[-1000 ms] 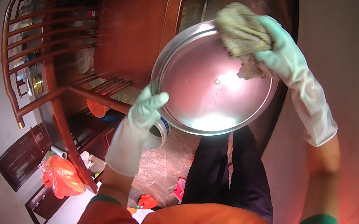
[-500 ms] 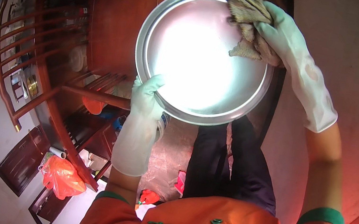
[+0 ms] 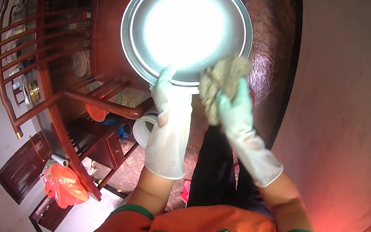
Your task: The person wipes the surface and legs of a wooden chair with a cloth, سپس uses the same cloth to scrub several areas of a tiled floor and the surface of a metal lid.
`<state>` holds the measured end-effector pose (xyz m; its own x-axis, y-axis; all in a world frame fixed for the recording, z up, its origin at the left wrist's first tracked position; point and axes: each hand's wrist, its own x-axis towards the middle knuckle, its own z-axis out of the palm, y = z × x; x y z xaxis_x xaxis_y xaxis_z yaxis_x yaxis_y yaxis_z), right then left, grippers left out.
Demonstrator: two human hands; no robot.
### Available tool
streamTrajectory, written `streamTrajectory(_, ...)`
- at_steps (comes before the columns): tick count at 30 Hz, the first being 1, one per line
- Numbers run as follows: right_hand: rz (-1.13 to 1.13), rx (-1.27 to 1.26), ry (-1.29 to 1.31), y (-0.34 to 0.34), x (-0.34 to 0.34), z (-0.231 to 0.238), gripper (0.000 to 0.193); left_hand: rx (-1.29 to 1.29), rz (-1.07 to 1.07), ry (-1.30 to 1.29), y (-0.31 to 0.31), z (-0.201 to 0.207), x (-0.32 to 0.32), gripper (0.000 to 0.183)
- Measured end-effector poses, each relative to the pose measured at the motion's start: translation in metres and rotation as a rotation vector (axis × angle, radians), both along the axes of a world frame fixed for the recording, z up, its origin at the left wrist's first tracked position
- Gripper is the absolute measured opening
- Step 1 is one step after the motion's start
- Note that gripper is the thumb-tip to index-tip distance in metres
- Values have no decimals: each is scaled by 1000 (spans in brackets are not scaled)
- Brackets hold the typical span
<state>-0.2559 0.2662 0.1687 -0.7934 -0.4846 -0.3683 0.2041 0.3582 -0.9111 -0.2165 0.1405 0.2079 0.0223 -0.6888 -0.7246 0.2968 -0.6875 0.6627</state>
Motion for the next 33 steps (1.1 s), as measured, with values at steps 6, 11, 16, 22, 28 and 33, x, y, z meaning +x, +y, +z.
streamTrajectory(6, 319, 199, 210, 8, -23, 12, 43, -68, -53, 3, 1, -11, 5, 41)
streamTrajectory(11, 281, 403, 443, 6, -110, 2, 27, -108, -172, 9, 10, 1, 24, 38)
streamTrajectory(16, 408, 583, 737, -34, -133, 16, 28, -54, -287, 2, 30, 15, 29, 35)
streamTrajectory(22, 392, 277, 789, -82, -102, 25, 25, 37, -414, 13, 42, 14, 21, 37)
streamTrajectory(28, 813, -300, 576, -69, -52, 48, 26, 162, -345, 54, 39, -12, 39, 49)
streamTrajectory(33, 1116, 120, 539, -21, -78, 41, 23, 128, -253, 113, 39, -13, 42, 45)
